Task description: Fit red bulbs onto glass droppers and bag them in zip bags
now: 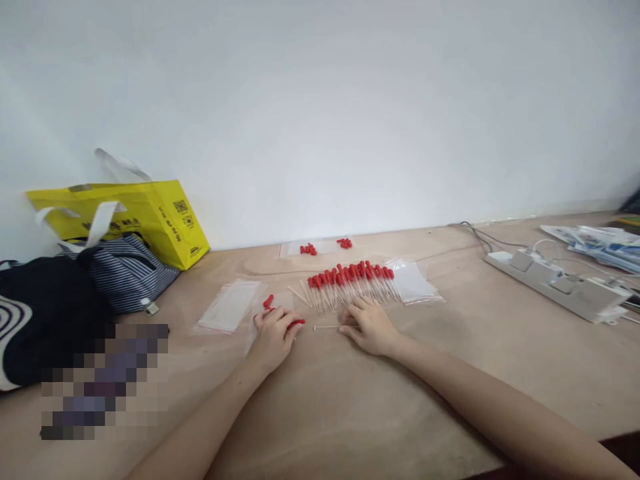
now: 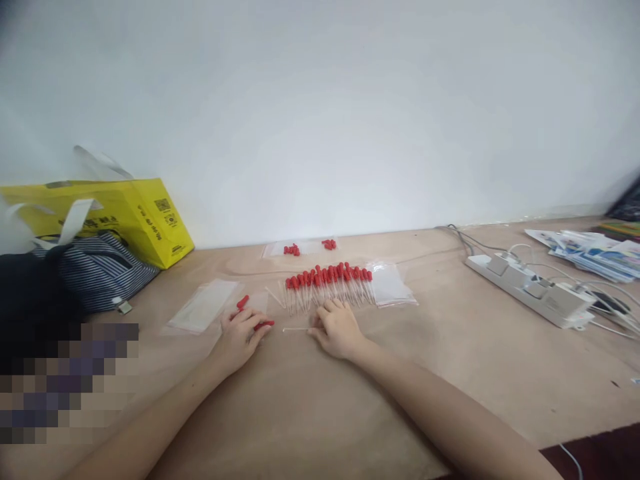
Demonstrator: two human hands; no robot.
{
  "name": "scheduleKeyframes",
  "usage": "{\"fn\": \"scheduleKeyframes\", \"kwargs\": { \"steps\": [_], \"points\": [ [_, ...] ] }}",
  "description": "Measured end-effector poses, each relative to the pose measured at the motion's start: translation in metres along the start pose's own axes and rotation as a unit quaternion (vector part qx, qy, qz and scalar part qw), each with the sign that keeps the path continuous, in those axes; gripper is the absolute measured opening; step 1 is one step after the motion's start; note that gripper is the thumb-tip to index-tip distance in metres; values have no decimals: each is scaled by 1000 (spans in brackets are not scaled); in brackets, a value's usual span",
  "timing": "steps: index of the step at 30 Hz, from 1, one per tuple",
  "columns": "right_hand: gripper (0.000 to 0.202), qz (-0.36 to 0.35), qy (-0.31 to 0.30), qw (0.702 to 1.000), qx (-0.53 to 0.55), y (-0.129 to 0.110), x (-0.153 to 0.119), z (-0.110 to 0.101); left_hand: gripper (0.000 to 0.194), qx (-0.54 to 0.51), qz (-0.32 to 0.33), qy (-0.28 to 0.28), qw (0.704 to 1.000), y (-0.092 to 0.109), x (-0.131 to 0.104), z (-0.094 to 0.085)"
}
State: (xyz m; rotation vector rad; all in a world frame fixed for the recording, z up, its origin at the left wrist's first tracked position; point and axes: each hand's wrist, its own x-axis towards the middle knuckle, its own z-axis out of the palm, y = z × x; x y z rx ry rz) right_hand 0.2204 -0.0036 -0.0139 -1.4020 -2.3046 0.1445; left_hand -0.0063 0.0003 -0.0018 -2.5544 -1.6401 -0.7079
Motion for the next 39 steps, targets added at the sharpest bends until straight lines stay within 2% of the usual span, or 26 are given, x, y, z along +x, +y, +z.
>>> {"fn": "scheduleKeyframes", "kwargs": {
  "steps": [3, 8, 12, 17, 21, 24, 32, 39],
  "points": [
    [25, 18, -5, 999, 45, -4, 7, 1, 15, 3, 19, 5, 1000, 4, -2, 0],
    [16, 36, -23, 997, 62, -9, 14, 9, 13, 4, 47, 16, 999, 4, -3, -2],
    [12, 15, 32, 998, 52, -12, 10, 14, 11, -7, 63, 28, 998, 6, -3, -1],
    [9, -10, 121, 989, 83, -17, 6, 16, 12, -22, 95, 72, 993, 10, -3, 0],
    [14, -48, 153, 984, 76, -21, 4, 16, 16, -20, 117, 110, 987, 12, -2, 2],
    [16, -76, 161, 982, 62, -23, 3, 17, 18, -21, 109, 123, 986, 13, -3, 4],
    [21, -137, 177, 974, 32, -29, -2, 20, 22, -62, 36, 111, 991, 19, -7, 7],
    [23, -189, 151, 970, -28, -19, -1, 12, 20, -61, 92, 113, 987, 19, -12, 6]
  ]
}}
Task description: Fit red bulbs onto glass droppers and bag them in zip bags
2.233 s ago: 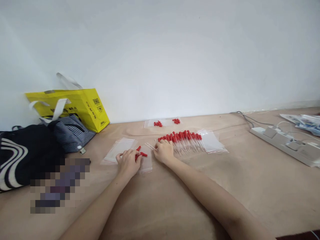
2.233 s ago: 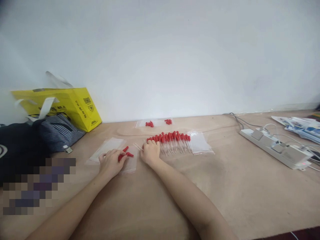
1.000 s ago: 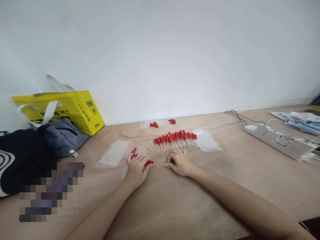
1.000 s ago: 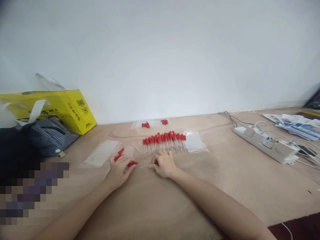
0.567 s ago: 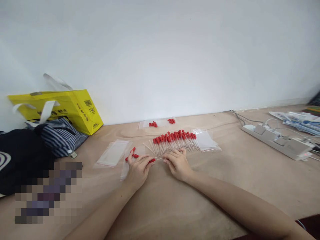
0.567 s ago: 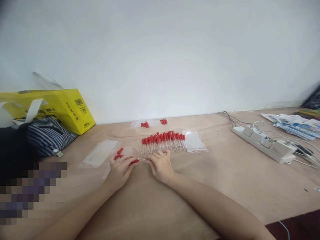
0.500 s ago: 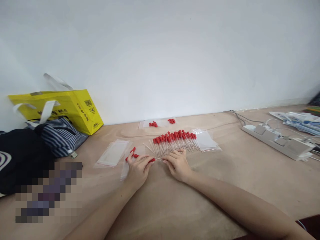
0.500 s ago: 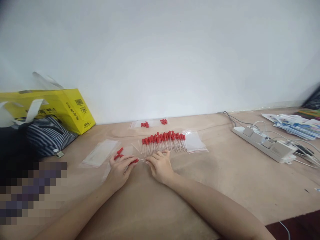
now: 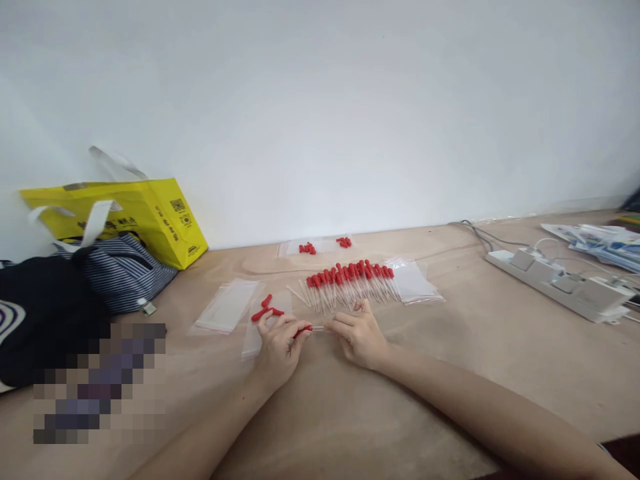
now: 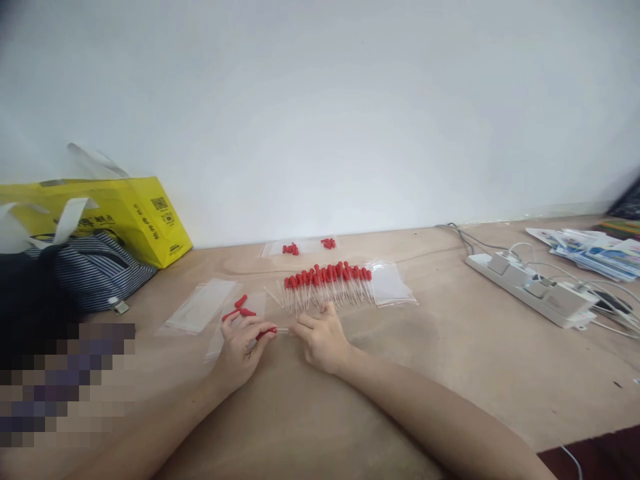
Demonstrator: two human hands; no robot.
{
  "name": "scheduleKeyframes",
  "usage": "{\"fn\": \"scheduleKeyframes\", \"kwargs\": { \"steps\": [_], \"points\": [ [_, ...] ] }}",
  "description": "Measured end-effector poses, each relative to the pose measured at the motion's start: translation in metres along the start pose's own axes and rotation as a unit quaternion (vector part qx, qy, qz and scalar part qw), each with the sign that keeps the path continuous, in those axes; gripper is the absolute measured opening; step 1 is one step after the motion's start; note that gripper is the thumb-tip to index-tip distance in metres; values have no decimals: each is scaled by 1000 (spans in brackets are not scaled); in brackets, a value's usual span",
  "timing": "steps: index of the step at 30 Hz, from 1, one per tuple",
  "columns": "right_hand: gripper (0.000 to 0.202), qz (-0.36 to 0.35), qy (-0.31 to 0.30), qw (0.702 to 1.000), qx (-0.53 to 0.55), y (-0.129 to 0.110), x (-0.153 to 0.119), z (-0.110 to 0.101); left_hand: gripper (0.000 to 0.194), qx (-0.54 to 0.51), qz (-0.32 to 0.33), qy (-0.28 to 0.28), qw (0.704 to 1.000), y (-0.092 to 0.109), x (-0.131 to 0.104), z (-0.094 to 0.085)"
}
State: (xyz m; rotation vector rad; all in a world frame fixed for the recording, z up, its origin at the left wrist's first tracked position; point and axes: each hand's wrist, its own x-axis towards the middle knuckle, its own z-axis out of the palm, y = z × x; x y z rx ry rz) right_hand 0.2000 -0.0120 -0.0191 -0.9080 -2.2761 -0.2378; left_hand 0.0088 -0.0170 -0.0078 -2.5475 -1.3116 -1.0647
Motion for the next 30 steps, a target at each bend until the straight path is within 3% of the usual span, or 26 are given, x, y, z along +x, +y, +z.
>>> {"fn": "scheduleKeyframes", "kwargs": {
  "steps": [17, 23, 30],
  "points": [
    [22, -10, -22, 1000, 21, -7, 1, 1, 18, -16, 50, -35, 998, 15, 1, -4],
    [23, 36, -14, 998, 44, -5, 8, -3, 15, -4, 13, -34, 999, 6, 8, -8],
    [22, 23, -32, 998, 39, 6, 5, -5, 17, -1, 10, -29, 1000, -3, 8, -14]
  ]
}}
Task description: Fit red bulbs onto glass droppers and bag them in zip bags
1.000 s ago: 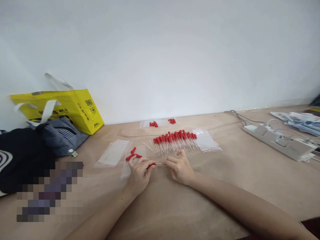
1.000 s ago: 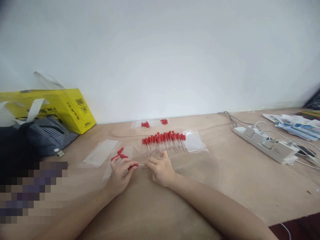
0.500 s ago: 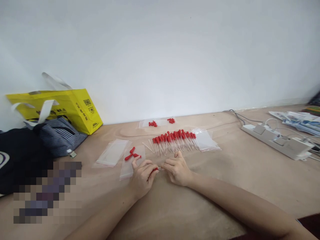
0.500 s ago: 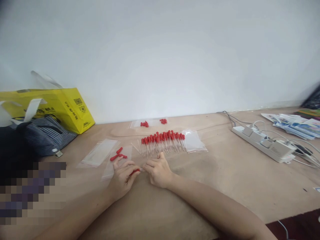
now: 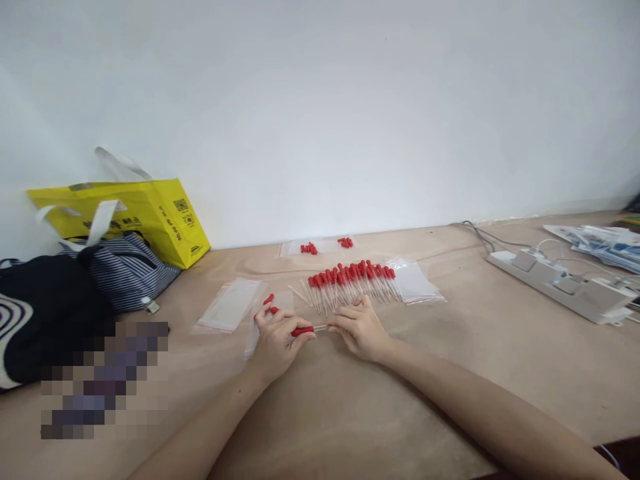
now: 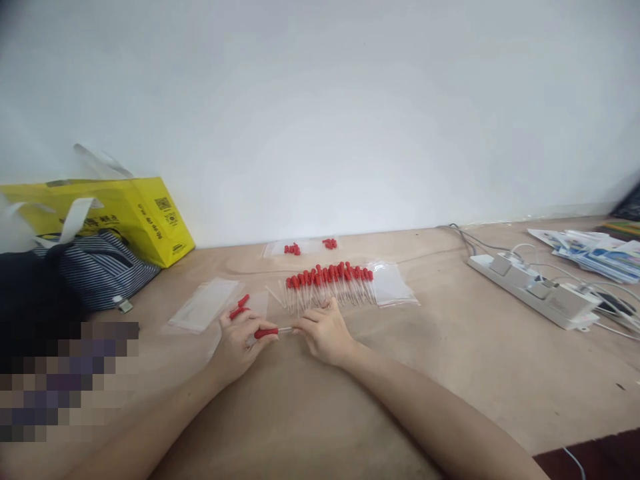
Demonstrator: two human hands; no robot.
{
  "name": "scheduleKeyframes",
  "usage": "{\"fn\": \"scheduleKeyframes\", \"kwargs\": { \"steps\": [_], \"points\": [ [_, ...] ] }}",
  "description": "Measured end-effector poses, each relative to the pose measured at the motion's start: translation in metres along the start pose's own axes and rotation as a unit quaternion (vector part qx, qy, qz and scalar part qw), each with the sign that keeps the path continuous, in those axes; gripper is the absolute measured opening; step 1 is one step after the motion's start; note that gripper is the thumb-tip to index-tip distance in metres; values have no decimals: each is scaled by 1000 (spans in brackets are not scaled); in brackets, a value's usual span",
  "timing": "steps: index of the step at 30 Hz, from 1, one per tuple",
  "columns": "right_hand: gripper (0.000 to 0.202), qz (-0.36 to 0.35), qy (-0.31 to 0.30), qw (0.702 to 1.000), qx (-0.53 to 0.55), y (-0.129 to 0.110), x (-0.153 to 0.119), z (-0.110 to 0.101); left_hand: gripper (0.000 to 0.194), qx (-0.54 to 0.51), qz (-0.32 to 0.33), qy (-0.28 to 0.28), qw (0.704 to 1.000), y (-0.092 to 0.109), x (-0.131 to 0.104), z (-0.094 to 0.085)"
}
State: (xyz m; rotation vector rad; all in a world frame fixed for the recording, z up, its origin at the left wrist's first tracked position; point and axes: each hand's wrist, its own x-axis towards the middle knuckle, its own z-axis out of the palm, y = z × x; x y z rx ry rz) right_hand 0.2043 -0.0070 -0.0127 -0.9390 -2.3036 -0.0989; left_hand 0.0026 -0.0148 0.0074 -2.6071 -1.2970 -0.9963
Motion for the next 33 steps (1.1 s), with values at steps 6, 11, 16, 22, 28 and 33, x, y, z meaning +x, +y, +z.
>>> {"fn": "scheduleKeyframes", "kwargs": {
  "steps": [6, 11, 16, 22, 28, 33],
  "points": [
    [21, -31, -20, 999, -15, 3, -2, -2, 18, -35, 6, -61, 998, -5, -2, 2],
    [17, 5, -45, 999, -17, 1, -1, 0, 29, -8, -20, -104, 994, -17, -1, 2],
    [18, 238, 22, 970, -47, 14, 18, 8, 44, 107, -137, -27, 984, -39, 1, -1],
    [17, 376, 33, 918, -123, 29, 49, 27, 24, 172, -195, 1, 966, -60, -3, 2],
    [15, 358, 2, 922, -149, 32, 53, 35, 17, 175, -167, 7, 970, -65, -5, 7],
    [17, 307, 8, 941, -145, 26, 55, 34, 14, 164, -157, -13, 974, -63, 0, 8]
  ]
}}
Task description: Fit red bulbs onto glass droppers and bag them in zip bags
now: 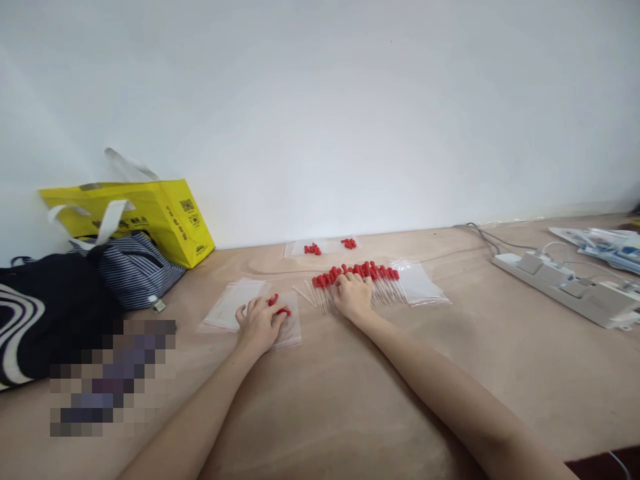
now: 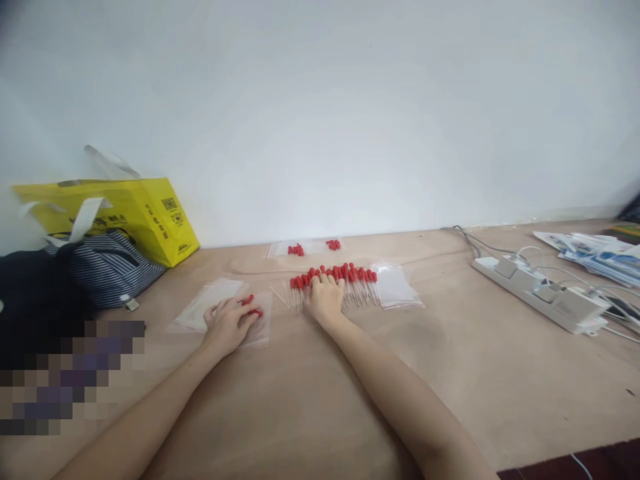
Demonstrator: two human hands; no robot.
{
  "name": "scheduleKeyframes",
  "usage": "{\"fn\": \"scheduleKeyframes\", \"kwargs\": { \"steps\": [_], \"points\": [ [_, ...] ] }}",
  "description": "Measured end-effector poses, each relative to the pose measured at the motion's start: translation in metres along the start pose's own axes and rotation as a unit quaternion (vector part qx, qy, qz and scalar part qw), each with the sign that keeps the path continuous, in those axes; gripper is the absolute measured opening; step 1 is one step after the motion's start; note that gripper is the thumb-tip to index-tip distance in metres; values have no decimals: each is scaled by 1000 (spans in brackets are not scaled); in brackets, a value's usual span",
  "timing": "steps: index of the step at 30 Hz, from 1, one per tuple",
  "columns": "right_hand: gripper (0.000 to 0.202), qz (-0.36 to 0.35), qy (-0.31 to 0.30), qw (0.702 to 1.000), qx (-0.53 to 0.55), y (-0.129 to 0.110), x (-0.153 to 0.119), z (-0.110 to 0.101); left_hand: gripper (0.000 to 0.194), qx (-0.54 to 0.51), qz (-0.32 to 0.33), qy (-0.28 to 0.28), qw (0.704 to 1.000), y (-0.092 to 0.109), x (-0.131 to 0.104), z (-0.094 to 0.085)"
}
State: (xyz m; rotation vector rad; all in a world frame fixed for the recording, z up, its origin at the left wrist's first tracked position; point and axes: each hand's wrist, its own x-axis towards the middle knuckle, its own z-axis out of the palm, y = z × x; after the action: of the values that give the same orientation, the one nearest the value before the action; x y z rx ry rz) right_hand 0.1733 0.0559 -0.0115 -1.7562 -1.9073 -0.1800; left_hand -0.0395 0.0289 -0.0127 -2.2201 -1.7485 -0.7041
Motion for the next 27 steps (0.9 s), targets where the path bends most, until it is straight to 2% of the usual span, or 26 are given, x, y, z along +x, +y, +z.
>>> {"fn": "scheduleKeyframes", "kwargs": {
  "steps": [3, 5, 9, 13, 17, 22, 27],
  "points": [
    [18, -61, -16, 998, 22, -15, 1, 1, 13, -12, 4, -12, 1000, 2, 2, -3],
    [18, -78, -31, 996, 24, -27, 2, 5, 12, -20, 8, -7, 1000, 4, 2, -5],
    [22, -61, -43, 997, 7, -44, 4, 12, 10, -26, 15, 3, 1000, 6, 0, -8],
    [34, -28, -51, 998, 1, -53, 5, 17, 9, -20, 7, -8, 1000, 8, -1, -9],
    [35, 6, -74, 997, 5, -60, 6, 17, 9, -16, -5, -20, 1000, 9, 0, -10],
    [31, 2, -94, 996, 10, -60, -2, 9, 9, -18, -1, -26, 1000, 9, -1, -12],
    [26, -40, -117, 992, 24, -42, -25, -11, 9, -22, 12, -26, 999, 9, -3, -11]
  ]
}}
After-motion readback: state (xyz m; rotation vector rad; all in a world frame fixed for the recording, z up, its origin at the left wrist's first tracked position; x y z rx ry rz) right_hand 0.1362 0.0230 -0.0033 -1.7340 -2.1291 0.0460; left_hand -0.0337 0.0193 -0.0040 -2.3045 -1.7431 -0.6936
